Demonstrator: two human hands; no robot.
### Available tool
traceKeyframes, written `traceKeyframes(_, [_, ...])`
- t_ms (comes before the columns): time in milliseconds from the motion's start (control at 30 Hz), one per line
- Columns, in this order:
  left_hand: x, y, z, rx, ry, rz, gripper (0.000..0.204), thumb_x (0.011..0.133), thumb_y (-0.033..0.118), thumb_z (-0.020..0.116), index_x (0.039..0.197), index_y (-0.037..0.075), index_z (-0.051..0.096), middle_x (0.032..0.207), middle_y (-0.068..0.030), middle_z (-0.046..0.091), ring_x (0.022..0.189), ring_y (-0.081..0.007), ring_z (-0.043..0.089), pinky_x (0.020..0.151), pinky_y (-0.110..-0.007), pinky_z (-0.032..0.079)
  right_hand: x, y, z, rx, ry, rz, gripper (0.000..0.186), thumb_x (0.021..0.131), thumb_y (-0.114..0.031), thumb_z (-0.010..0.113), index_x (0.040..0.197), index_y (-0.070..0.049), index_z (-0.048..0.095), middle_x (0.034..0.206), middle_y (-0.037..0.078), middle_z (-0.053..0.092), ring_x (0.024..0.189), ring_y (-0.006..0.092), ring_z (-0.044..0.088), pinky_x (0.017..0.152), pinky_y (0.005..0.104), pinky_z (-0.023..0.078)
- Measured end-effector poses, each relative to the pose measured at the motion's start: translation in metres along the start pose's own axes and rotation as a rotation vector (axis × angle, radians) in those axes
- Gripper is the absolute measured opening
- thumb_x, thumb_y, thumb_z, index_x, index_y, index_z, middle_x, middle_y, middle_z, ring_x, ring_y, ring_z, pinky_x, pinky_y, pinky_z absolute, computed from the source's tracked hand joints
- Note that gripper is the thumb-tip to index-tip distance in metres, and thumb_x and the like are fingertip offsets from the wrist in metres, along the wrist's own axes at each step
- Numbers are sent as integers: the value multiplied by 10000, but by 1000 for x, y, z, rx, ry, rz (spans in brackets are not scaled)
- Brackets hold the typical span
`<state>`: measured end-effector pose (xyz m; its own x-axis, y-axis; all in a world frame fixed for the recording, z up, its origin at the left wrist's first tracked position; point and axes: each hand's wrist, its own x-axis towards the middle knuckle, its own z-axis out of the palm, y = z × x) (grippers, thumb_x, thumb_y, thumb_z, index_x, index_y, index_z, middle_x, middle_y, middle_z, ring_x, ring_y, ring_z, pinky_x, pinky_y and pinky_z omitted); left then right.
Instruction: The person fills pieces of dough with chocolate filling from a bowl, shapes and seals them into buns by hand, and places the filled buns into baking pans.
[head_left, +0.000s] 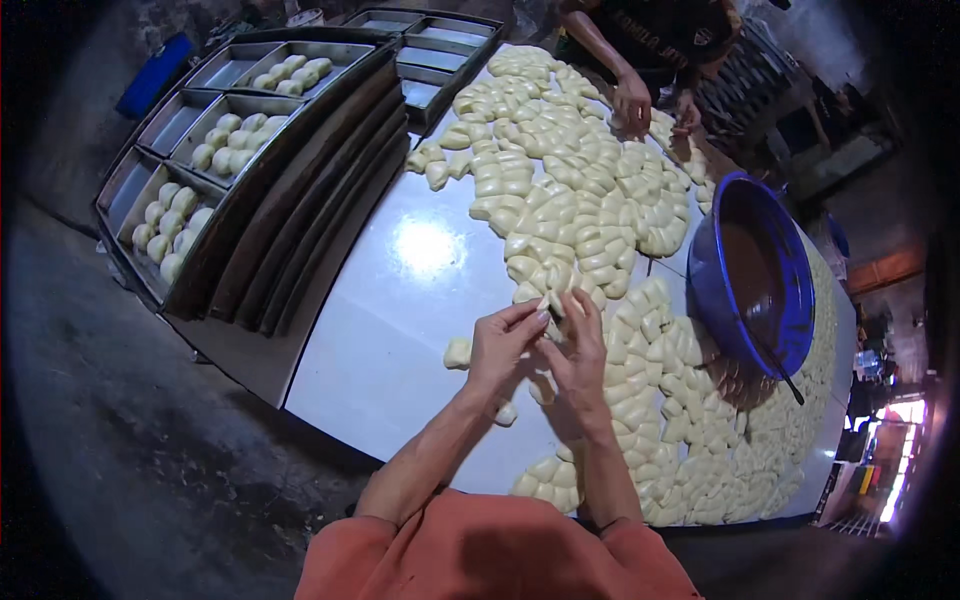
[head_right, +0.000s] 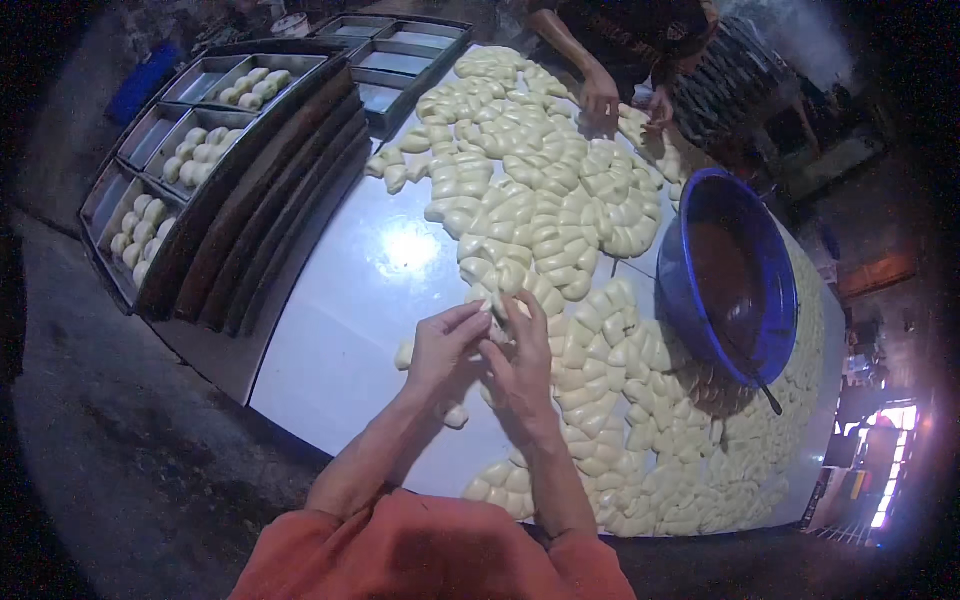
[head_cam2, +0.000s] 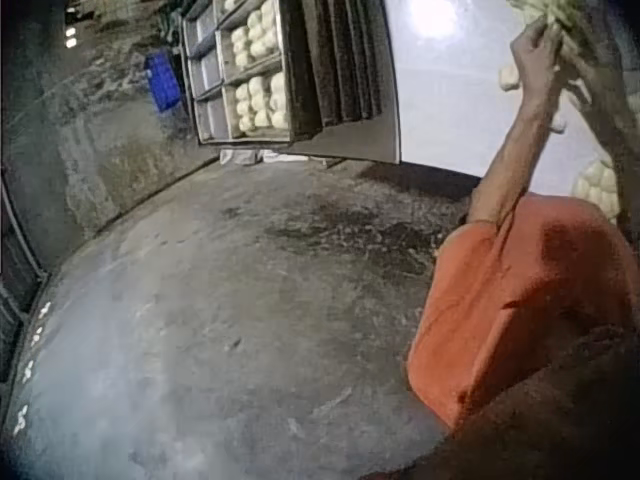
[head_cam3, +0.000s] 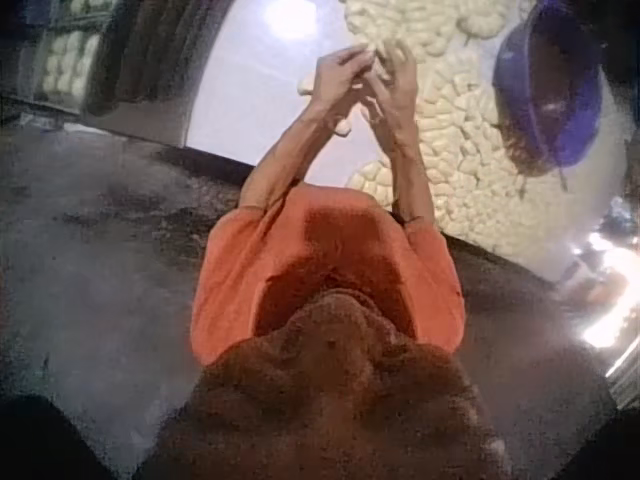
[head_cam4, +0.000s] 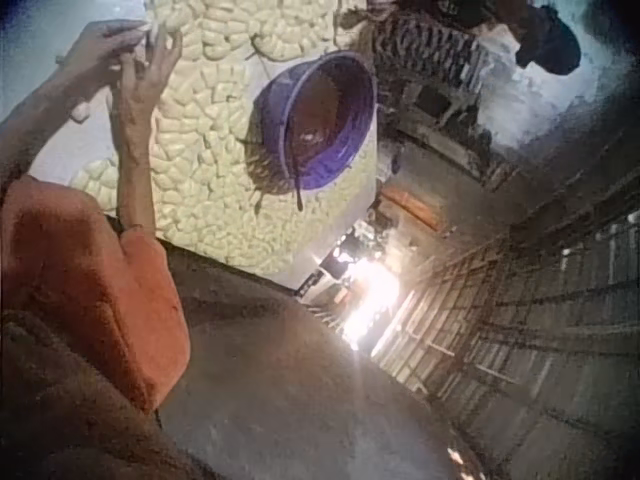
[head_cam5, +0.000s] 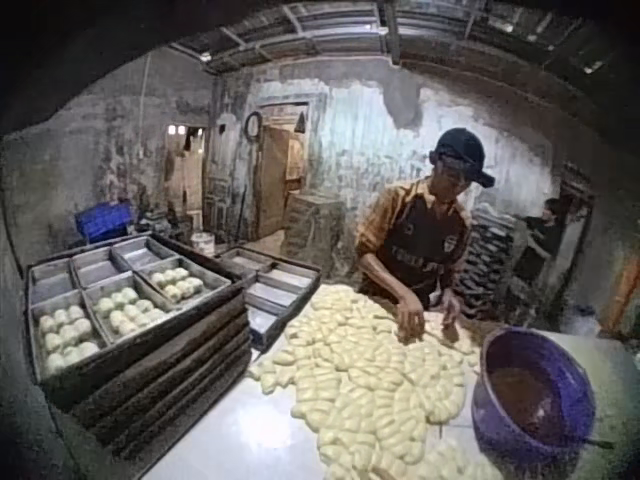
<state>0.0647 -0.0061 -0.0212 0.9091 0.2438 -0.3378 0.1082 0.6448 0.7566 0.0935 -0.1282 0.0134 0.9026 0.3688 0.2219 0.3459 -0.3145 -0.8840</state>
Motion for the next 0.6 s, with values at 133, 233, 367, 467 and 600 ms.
traceKeyframes(133, [-8,4,4,2,43,16,346,913,142,707,1202,-42,659,985,-64,713,816,-86,635,673,-210,509,-6,31,22,-55,131,-45,329,888,-33,680,1215,-13,641,1265,154,554,1055,186,588,850,266,490])
traceKeyframes(233, [-4,17,-1,186,47,82,328,905,177,720,1158,-30,686,965,-60,715,822,-86,635,676,-225,509,1,23,17,-31,122,-29,226,909,-34,644,1128,13,674,1113,115,634,888,190,630,742,283,507])
traceKeyframes(367, [4,35,-8,118,-27,-65,303,916,238,712,1092,-8,713,863,-19,688,718,-58,586,621,-205,470,1,5,11,599,49,420,238,907,-60,669,1132,18,680,1118,70,628,891,83,584,696,227,481])
traceKeyframes(467, [7,45,-20,225,-62,-86,317,908,228,711,1110,-15,691,890,-40,671,707,-99,616,623,-239,506,-7,-11,4,514,-160,285,346,906,-58,674,1245,0,640,1155,76,604,946,109,587,797,248,506])
traceKeyframes(600, [-4,48,-14,266,-116,-67,338,927,246,691,1153,-5,686,948,-62,700,810,-117,655,701,-263,546,-7,12,10,257,-36,26,193,879,-91,703,1059,-22,701,1151,121,591,899,151,570,788,284,478])
